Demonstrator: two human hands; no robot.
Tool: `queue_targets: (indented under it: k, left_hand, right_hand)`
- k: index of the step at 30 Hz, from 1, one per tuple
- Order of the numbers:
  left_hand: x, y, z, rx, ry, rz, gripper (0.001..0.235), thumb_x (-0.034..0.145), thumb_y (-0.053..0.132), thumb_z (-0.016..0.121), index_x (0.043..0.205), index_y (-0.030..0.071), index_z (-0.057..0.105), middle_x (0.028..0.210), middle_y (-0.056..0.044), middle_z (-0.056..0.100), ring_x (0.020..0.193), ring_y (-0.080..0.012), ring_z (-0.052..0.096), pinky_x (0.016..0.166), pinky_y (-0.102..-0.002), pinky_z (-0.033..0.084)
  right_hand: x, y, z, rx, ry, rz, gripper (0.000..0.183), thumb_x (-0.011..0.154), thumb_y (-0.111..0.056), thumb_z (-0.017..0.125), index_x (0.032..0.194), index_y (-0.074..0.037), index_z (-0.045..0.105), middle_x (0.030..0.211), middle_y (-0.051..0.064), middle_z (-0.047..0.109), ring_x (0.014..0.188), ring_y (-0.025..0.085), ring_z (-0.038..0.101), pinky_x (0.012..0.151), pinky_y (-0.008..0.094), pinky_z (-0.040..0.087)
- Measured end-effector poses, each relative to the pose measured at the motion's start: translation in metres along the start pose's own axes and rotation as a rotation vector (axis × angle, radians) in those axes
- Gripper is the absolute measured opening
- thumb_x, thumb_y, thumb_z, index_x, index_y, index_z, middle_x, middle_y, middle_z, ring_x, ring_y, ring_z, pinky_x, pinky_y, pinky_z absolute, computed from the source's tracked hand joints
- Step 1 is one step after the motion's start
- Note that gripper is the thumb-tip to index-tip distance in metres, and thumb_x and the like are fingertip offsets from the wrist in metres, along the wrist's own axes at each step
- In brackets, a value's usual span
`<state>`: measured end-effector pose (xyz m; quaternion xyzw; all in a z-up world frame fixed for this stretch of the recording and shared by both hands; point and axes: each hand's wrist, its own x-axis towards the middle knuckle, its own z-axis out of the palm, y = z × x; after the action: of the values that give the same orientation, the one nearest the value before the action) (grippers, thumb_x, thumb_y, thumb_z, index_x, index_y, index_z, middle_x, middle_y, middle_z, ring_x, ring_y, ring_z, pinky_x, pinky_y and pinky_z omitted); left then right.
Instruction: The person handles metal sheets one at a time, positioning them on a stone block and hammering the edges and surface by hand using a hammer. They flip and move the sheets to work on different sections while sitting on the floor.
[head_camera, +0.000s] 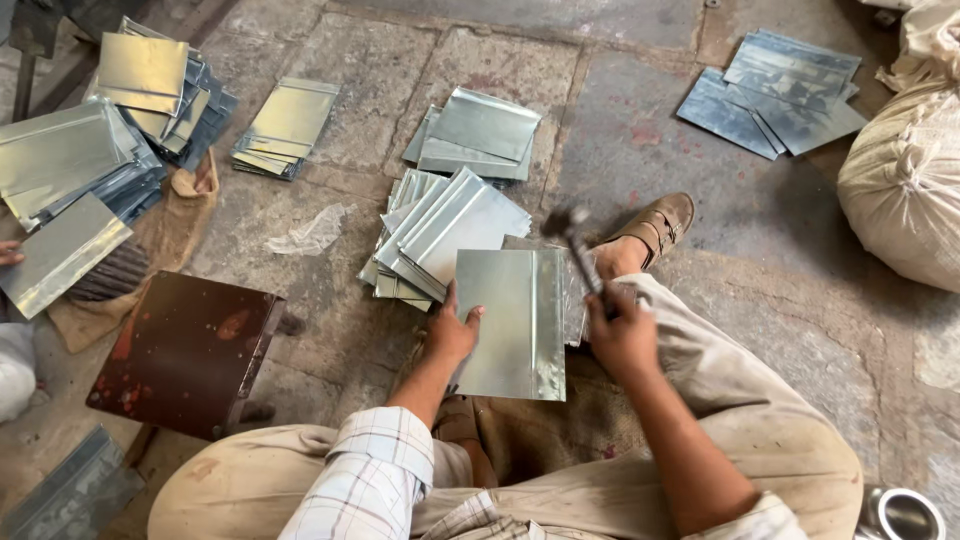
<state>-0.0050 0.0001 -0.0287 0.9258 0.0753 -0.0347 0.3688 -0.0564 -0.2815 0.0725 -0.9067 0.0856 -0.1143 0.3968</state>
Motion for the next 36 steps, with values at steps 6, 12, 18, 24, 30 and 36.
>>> queue_targets:
  k: [6,12,18,24,30,36]
  left_hand:
    - [0.003,0.007,-0.001,0.028,-0.106,-0.147,0.087,0.09,0.047,0.068,0.162,0.021,0.026,0.137,-0.022,0.062,0.119,-0.041,0.065,0.097,-0.046,0.055]
    - [0.002,0.015,-0.011,0.04,-0.084,-0.061,0.089,0.092,0.049,0.068,0.162,0.02,0.022,0.139,-0.024,0.061,0.12,-0.0426,0.064,0.097,-0.047,0.055]
    - [-0.003,0.018,-0.011,0.062,-0.129,-0.168,0.087,0.093,0.048,0.067,0.163,0.021,0.021,0.137,-0.024,0.06,0.12,-0.0425,0.063,0.099,-0.046,0.053]
    - [0.01,0.015,-0.01,-0.02,-0.087,-0.107,0.088,0.091,0.043,0.068,0.163,0.019,0.024,0.132,-0.024,0.066,0.118,-0.041,0.066,0.099,-0.044,0.054]
    - [0.003,0.018,-0.013,-0.003,-0.071,-0.084,0.088,0.093,0.045,0.069,0.162,0.018,0.023,0.133,-0.027,0.062,0.118,-0.0426,0.065,0.097,-0.045,0.055]
    - [-0.002,0.035,-0.024,0.051,-0.138,-0.161,0.087,0.094,0.048,0.066,0.164,0.024,0.02,0.137,-0.025,0.062,0.117,-0.0419,0.067,0.097,-0.046,0.057]
  right_hand:
    - [0.028,-0.073,-0.089,0.578,0.491,-0.603,0.013,0.113,-0.012,0.061,0.114,0.001,0.06,0.088,0.008,0.062,0.072,0.01,0.057,0.079,0.031,0.056]
    - [0.032,-0.06,-0.047,0.733,0.612,-0.739,0.029,0.103,-0.021,0.055,0.114,0.005,0.057,0.079,0.004,0.065,0.059,0.009,0.056,0.057,0.022,0.048]
    - [0.02,-0.009,0.02,-0.025,-0.109,-0.07,0.028,0.095,-0.014,0.069,0.121,-0.004,0.071,0.079,0.016,0.071,0.06,0.016,0.064,0.061,0.031,0.05]
    - [0.034,-0.049,-0.033,0.137,-0.023,0.054,0.019,0.099,-0.018,0.071,0.111,-0.004,0.068,0.075,0.009,0.069,0.053,0.014,0.057,0.048,0.031,0.047]
    - [0.02,-0.048,-0.037,0.542,0.339,-0.504,0.011,0.105,-0.009,0.062,0.112,0.0,0.064,0.077,0.001,0.058,0.061,0.009,0.05,0.054,0.022,0.038]
    - [0.014,0.007,0.026,0.129,0.049,-0.391,0.013,0.104,-0.013,0.066,0.114,-0.007,0.066,0.087,0.009,0.068,0.079,0.017,0.065,0.073,0.033,0.055]
